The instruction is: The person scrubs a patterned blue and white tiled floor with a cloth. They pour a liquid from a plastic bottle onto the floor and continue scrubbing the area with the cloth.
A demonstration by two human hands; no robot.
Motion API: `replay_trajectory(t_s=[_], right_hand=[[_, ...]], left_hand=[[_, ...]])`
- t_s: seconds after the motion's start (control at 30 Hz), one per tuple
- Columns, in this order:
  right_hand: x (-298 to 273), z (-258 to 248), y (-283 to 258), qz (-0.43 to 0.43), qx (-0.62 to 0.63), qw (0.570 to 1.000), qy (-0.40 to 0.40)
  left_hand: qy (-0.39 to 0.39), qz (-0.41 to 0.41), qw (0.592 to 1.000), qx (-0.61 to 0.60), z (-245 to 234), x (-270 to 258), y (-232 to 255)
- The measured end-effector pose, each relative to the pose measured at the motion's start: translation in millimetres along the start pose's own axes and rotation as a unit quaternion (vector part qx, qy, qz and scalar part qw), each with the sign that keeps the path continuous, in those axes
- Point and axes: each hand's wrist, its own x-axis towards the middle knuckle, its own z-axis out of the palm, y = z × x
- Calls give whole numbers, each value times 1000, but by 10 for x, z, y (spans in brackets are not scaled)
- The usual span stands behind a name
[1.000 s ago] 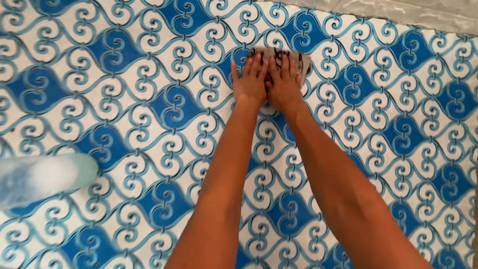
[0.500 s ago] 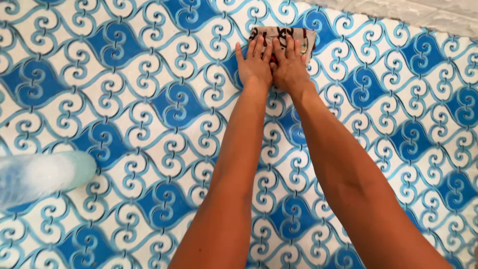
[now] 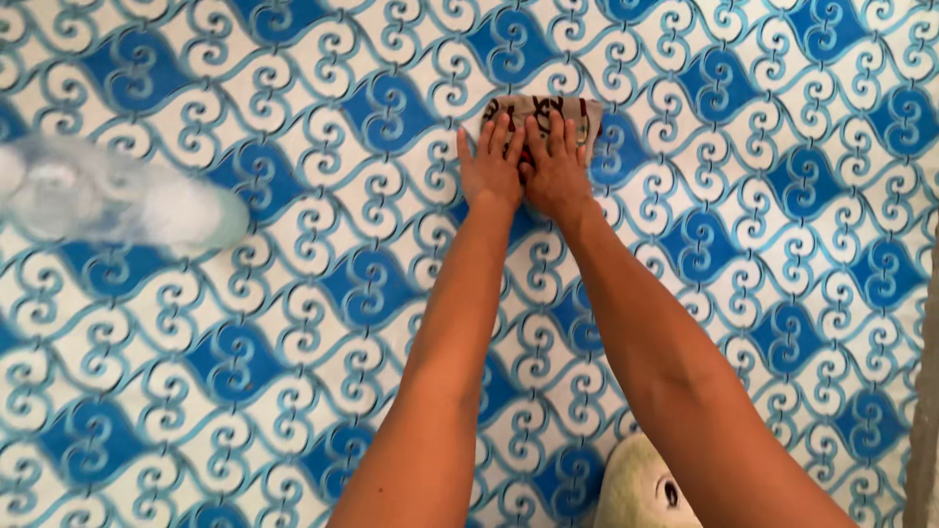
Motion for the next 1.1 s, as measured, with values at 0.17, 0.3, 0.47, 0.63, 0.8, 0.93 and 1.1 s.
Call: replay_trajectory(t_s=[0.17,0.3,0.47,0.63,0.8,0.93,1.1], right_hand=[[-661,86,-287,12,16,1000,-20],[-1189,173,-499,9,17,1000,-19],[-1707,322,-759,10,14,1000,-26],[-2157,458,-974,-22,5,1000,-10],[-2247,476,-1140,-31,5,999,-44],[-2089,476,-1084,-27,14,996,-89],[-1714,473,-1114,-17,13,995,-99]], left_hand=[[-22,8,1000,-10,292,-651,-50],[-10,7,1000,5,566,-1117,-86],[-14,24,1000,-5,860,-1669,-199],[19,38,999,-7,1153,-2133,-424],[20,27,999,2,1273,-2350,-534],[32,34,999,8,1283,-2258,-575],[-8,34,999,-14,1085,-1922,-694]])
